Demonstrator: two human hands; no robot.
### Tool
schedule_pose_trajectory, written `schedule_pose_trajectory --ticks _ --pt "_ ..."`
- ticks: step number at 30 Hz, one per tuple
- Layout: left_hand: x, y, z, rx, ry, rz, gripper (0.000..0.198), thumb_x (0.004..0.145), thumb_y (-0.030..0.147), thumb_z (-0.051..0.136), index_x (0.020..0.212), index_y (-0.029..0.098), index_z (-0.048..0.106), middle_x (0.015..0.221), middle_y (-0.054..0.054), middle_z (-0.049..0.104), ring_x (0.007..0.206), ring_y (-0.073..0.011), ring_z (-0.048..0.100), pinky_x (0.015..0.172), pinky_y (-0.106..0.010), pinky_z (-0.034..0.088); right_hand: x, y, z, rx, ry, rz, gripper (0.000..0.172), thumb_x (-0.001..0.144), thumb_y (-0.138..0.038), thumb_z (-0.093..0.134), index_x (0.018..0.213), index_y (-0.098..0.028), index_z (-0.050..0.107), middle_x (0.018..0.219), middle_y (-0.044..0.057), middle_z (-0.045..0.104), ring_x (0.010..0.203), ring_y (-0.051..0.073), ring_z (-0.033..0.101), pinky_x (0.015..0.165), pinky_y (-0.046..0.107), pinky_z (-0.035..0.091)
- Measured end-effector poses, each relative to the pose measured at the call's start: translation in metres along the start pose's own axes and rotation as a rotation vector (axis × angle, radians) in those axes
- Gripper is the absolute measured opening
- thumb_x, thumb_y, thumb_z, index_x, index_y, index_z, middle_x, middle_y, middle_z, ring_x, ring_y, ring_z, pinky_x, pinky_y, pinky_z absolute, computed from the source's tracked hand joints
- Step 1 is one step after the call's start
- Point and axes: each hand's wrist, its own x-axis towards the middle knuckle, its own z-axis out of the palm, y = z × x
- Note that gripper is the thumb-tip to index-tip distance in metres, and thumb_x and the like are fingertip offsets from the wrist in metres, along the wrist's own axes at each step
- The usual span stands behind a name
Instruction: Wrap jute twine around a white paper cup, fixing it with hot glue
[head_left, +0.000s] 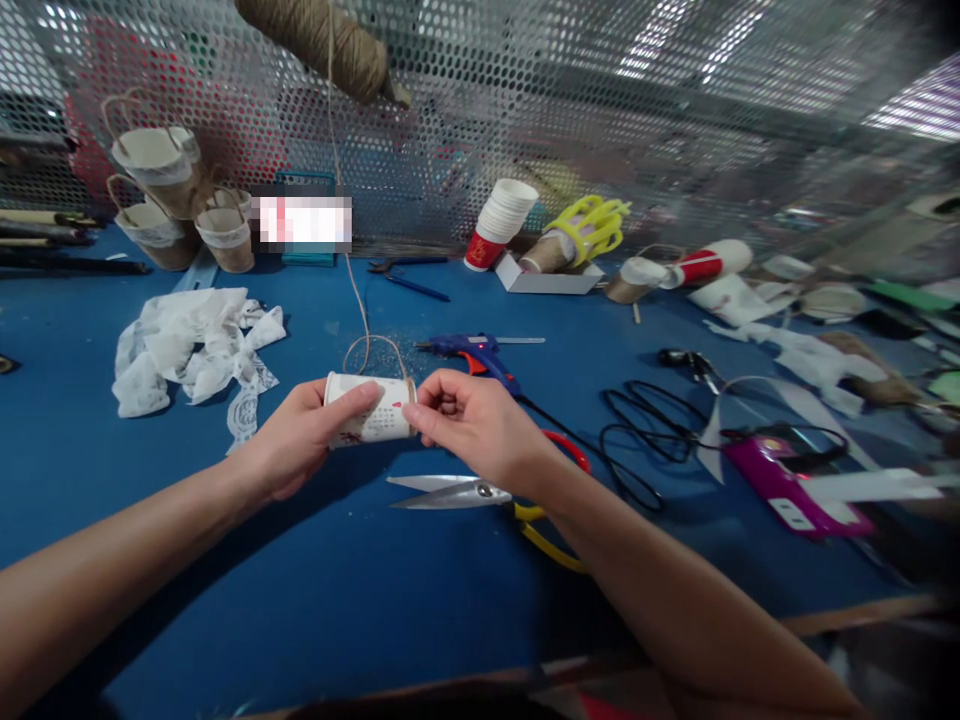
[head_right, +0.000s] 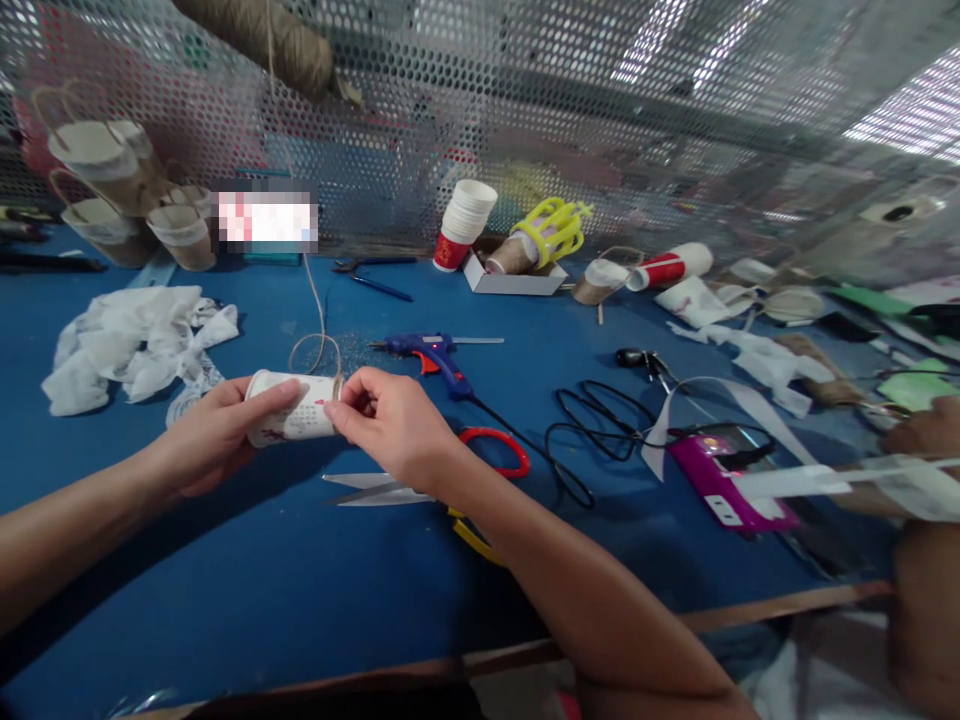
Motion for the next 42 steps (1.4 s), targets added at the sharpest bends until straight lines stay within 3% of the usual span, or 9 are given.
schedule_pose_trajectory --ticks 7,13,20,25,27,32,39,42 --pt "-0.001 0.001 0.001 0.012 -0.035 0.035 0.023 0.071 0.033 0.063 0.082 0.013 0.067 0.071 -0.005 0.068 0.062 -0.0131 0.059 0.061 -0.022 0.045 0.0 -0.001 -0.002 0.067 -0.053 0.032 0.015 0.075 -0.027 0.054 0.067 -0.018 0.045 0.056 -0.002 0.054 0.052 0.009 0.051 0.051 0.024 0.041" --pt "-0.001 0.003 0.001 0.018 -0.065 0.092 0.017 0.068 0.023 0.066 0.083 0.015 0.068 0.081 -0.004 0.07 0.067 -0.0112 0.059 0.064 -0.019 0.043 0.002 -0.002 -0.004 0.123 -0.011 0.019 0.015 0.076 -0.028 0.053 0.07 -0.017 0.047 0.056 -0.002 0.052 0.052 0.008 0.05 0.051 0.023 0.04" --pt "0.003 0.004 0.0 -0.152 -0.055 -0.015 0.015 0.068 0.025 0.067 0.075 0.012 0.068 0.069 -0.003 0.067 0.059 -0.0097 0.057 0.059 -0.018 0.042 -0.003 -0.003 -0.001 -0.056 0.013 -0.126 0.017 0.074 -0.029 0.055 0.065 -0.017 0.046 0.058 -0.004 0.048 0.052 0.007 0.042 0.048 0.022 0.036" --pt "0.007 0.007 -0.001 -0.25 -0.054 -0.106 0.018 0.068 0.028 0.065 0.07 0.01 0.067 0.062 -0.003 0.064 0.052 -0.0096 0.054 0.051 -0.019 0.042 -0.005 -0.006 -0.006 -0.242 -0.092 -0.345 0.017 0.075 -0.025 0.056 0.063 -0.017 0.049 0.063 -0.003 0.05 0.056 0.007 0.042 0.054 0.022 0.035" --pt "0.005 0.006 -0.001 -0.218 -0.054 -0.037 0.016 0.068 0.026 0.066 0.069 0.01 0.067 0.063 -0.004 0.065 0.053 -0.0096 0.055 0.052 -0.019 0.042 -0.004 -0.007 -0.011 -0.198 -0.096 -0.3 0.017 0.075 -0.029 0.058 0.065 -0.017 0.05 0.063 -0.002 0.052 0.056 0.007 0.044 0.053 0.022 0.037" --pt "-0.001 0.0 0.0 -0.032 -0.061 0.158 0.014 0.065 0.026 0.069 0.074 0.015 0.069 0.075 -0.004 0.07 0.065 -0.0128 0.06 0.067 -0.023 0.045 -0.002 -0.009 -0.02 -0.074 0.169 -0.231 0.019 0.079 -0.036 0.052 0.079 -0.017 0.054 0.076 0.001 0.058 0.067 0.011 0.052 0.062 0.024 0.041" --pt "-0.004 -0.001 0.0 0.08 -0.101 0.179 0.01 0.067 0.023 0.068 0.076 0.019 0.071 0.077 -0.002 0.071 0.064 -0.0115 0.059 0.068 -0.022 0.045 0.0 -0.009 -0.02 -0.002 0.031 -0.13 0.024 0.079 -0.036 0.05 0.09 -0.015 0.055 0.085 0.005 0.06 0.076 0.013 0.056 0.07 0.028 0.046" --pt "-0.005 -0.001 0.0 0.079 -0.076 0.195 0.008 0.066 0.022 0.068 0.073 0.019 0.071 0.074 -0.002 0.07 0.064 -0.0115 0.059 0.066 -0.021 0.045 0.0 -0.007 -0.023 0.047 -0.053 -0.099 0.033 0.075 -0.036 0.056 0.1 -0.016 0.051 0.098 0.007 0.058 0.087 0.015 0.055 0.075 0.029 0.047"
